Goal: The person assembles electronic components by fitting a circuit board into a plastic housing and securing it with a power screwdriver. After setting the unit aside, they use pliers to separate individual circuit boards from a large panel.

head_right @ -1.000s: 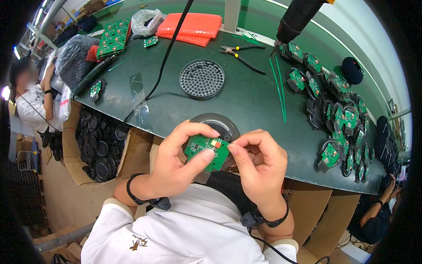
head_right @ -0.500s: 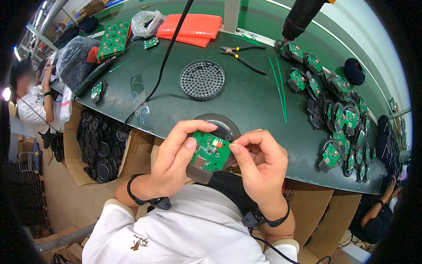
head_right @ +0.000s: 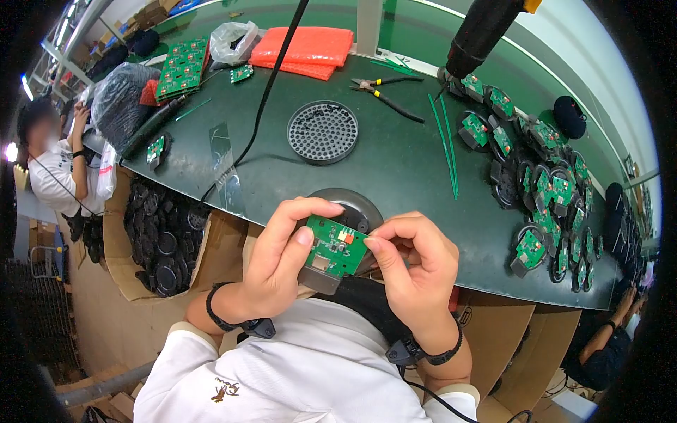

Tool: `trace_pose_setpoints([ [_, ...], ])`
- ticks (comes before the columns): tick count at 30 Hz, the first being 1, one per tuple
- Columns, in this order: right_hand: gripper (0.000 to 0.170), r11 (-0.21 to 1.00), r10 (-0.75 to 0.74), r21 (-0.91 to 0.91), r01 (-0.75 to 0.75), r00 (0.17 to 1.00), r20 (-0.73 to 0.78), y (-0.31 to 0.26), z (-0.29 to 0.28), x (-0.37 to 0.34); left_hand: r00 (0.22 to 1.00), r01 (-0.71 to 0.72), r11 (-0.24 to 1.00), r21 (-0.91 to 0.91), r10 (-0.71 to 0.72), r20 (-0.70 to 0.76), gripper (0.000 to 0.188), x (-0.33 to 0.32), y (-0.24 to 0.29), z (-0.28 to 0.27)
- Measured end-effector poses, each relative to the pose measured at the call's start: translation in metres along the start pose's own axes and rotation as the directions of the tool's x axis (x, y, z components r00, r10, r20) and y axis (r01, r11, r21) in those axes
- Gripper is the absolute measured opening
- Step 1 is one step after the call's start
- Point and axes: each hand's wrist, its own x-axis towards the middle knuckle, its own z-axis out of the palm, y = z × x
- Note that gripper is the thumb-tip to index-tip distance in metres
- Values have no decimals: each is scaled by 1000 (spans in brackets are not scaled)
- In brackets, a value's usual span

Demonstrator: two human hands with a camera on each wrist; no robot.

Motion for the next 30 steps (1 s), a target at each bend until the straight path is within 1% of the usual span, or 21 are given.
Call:
trace_pose_setpoints([
  [1, 10, 997, -40, -71, 39, 999, -10, 2, -1, 0, 999, -46, 997, 56, 47, -7, 35, 0, 0, 0],
  [2, 10, 997, -45, -70, 44, 999, -10, 4, -2, 1, 999, -51, 997, 57, 52, -6, 35, 1, -1, 2],
  [4, 13, 924, -254, -299, 240, 967, -8, 7, -3, 3, 972, -196, 970, 145, 212, -106, 40, 3, -6, 8],
  [5, 13, 923, -258, -299, 244, 966, -8, 6, -3, 4, 971, -199, 969, 147, 216, -105, 40, 2, -4, 7],
  [7, 15, 879, -356, -345, 329, 934, -16, 5, -2, 6, 994, -96, 991, 89, 99, -37, 44, -2, -1, 2],
  [11, 16, 849, -401, -375, 373, 916, 1, 3, -4, 6, 995, -102, 991, 82, 101, 19, 45, -3, 1, -1],
  [13, 17, 809, -453, -408, 422, 891, 23, 1, -5, 7, 994, -103, 992, 79, 100, 34, 45, -3, 0, -1],
  [14, 17, 809, -455, -408, 423, 890, 22, 1, -6, 7, 994, -105, 991, 80, 102, 35, 45, -2, -1, 0],
  [16, 16, 805, -449, -419, 421, 893, 35, 3, -8, 6, 972, -233, 951, 202, 237, 3, 46, 2, -5, 1],
  [17, 16, 804, -450, -419, 421, 893, 34, 4, -10, 4, 971, -234, 951, 202, 238, 4, 46, 1, -4, 1],
  [18, 14, 877, -364, -338, 341, 931, -6, 6, -11, 1, 993, -115, 987, 111, 113, 20, 48, -1, -3, 0],
  [19, 13, 934, -271, -251, 254, 962, -38, 7, -11, -1, 999, 10, 1000, 21, -11, 48, 50, -2, -3, -1],
  [20, 13, 935, -271, -250, 253, 962, -39, 6, -11, -1, 999, 11, 1000, 22, -12, 49, 50, -2, -3, 1],
  [22, 11, 984, -166, -74, 161, 984, -61, 5, -11, -1, 999, -5, 998, -58, 7, 37, 55, -1, -5, 4],
  [26, 10, 982, -167, -99, 163, 985, -32, 6, -15, -2, 997, 37, 997, -66, -32, 69, 57, -2, -5, 5],
  [28, 10, 994, -103, -28, 102, 994, -42, 2, -14, -4, 999, -44, 998, -51, 46, 27, 59, -1, -9, 9],
  [29, 10, 994, -102, -27, 101, 994, -44, 1, -14, -4, 999, -43, 998, -50, 45, 28, 59, -1, -7, 8],
  [30, 9, 996, -91, 2, 92, 995, -46, 1, -14, -4, 998, 21, 997, -80, -17, 53, 59, -2, -3, 7],
])
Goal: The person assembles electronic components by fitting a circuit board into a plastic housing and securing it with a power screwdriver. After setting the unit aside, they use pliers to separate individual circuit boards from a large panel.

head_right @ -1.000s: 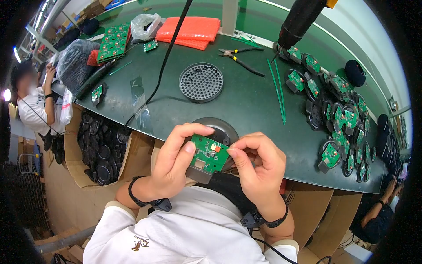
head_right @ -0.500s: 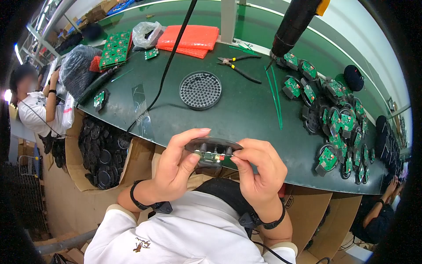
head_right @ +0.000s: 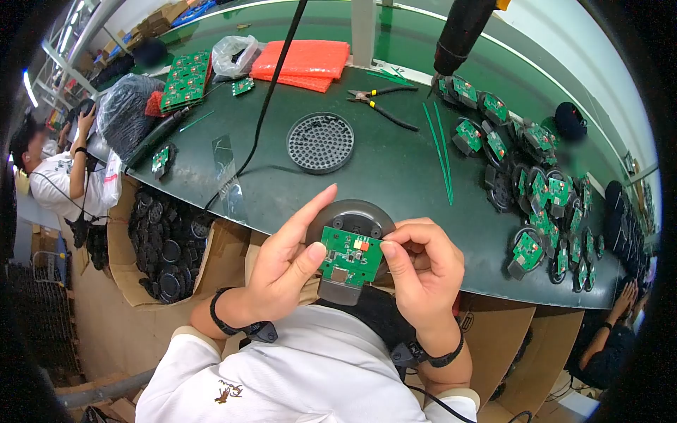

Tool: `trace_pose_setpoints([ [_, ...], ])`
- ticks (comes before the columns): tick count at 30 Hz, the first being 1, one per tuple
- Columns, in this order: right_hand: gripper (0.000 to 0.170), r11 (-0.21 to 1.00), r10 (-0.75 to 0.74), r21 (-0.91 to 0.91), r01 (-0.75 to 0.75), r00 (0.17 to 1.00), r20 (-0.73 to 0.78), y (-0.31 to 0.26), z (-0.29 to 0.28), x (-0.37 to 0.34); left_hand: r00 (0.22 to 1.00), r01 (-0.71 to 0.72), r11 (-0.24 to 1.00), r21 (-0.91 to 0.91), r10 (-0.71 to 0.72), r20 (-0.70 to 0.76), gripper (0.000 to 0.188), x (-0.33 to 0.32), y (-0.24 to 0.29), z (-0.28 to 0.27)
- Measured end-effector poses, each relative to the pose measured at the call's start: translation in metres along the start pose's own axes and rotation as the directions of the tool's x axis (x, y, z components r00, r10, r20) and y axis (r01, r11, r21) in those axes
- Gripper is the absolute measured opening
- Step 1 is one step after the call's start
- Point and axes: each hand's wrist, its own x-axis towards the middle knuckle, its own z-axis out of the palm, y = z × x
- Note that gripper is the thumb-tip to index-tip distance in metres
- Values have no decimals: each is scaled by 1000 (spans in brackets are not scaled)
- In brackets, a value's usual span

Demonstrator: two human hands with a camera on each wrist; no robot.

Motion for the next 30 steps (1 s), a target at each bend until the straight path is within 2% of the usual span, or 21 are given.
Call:
trace_pose_setpoints([
  [1, 8, 1000, 11, 28, -11, 1000, -4, 0, 0, 0, 998, 64, 997, -32, -63, 23, 60, 0, 2, -1],
  [5, 9, 999, 35, 8, -34, 999, -24, 4, -7, -1, 992, 116, 993, -18, -114, 55, 60, 0, -2, -2],
  [7, 11, 997, 69, 42, -66, 995, -67, 7, -14, -4, 996, 29, 987, 161, -43, 81, 58, 8, -4, -2],
  [8, 12, 985, 142, 118, -125, 979, -145, 8, -22, -7, 977, 214, 971, -107, -213, 18, 56, 11, 3, 9],
  [9, 11, 981, 164, 139, -138, 966, -198, 8, -36, -9, 978, 209, 972, -106, -207, 31, 51, 15, -5, 7],
  [11, 10, 970, 208, 196, -145, 913, -351, 10, -78, -15, 977, 214, 962, 171, -213, -28, 38, 22, -21, -2],
  [12, 10, 960, 235, 242, -139, 871, -432, 13, -102, -21, 984, 176, 927, 332, -161, -72, 32, 25, -24, -5],
  [13, 11, 965, 220, 237, -109, 829, -515, 16, -131, -29, 998, 25, 886, 462, 7, -67, 30, 27, -38, -11],
  [14, 10, 971, 186, 232, -50, 766, -615, 12, -156, -35, 994, -19, 868, 496, 70, -83, 30, 27, -47, -15],
  [16, 12, 988, 109, 153, 24, 598, -794, 11, -219, -56, 996, 2, 858, 514, 46, -82, 28, 29, -59, -27],
  [18, 14, 997, -42, -7, 79, 451, -892, 16, -299, -82, 995, 34, 873, 486, 17, -101, 24, 31, -69, -32],
  [20, 18, 991, -134, -125, 52, 234, -963, 20, -381, -102, 996, 18, 861, 508, 26, -80, 23, 31, -68, -30],
  [22, 20, 984, -179, -180, -12, 69, -981, 29, -466, -115, 996, 14, 842, 539, 34, -78, 22, 31, -64, -28],
  [24, 27, 978, -196, -193, -74, -27, -980, 47, -554, -132, 995, -21, 778, 628, 78, -63, 21, 31, -58, -24],
  [26, 17, 997, -64, -58, -58, -108, -992, 70, -644, -151, 992, -44, 774, 632, 110, -65, 21, 31, -61, -23],
  [28, 24, 975, -53, -36, -220, -71, -996, 75, -692, -159, 987, -76, 767, 638, 150, -64, 24, 30, -63, -23],
  [29, 15, 820, -68, -75, -568, 33, -997, 67, -705, -166, 983, -95, 749, 656, 173, -54, 24, 32, -61, -21],
  [30, 25, 894, -114, -160, -419, 133, -985, 90, -720, -165, 982, -106, 731, 674, 185, -46, 25, 33, -63, -21],
])
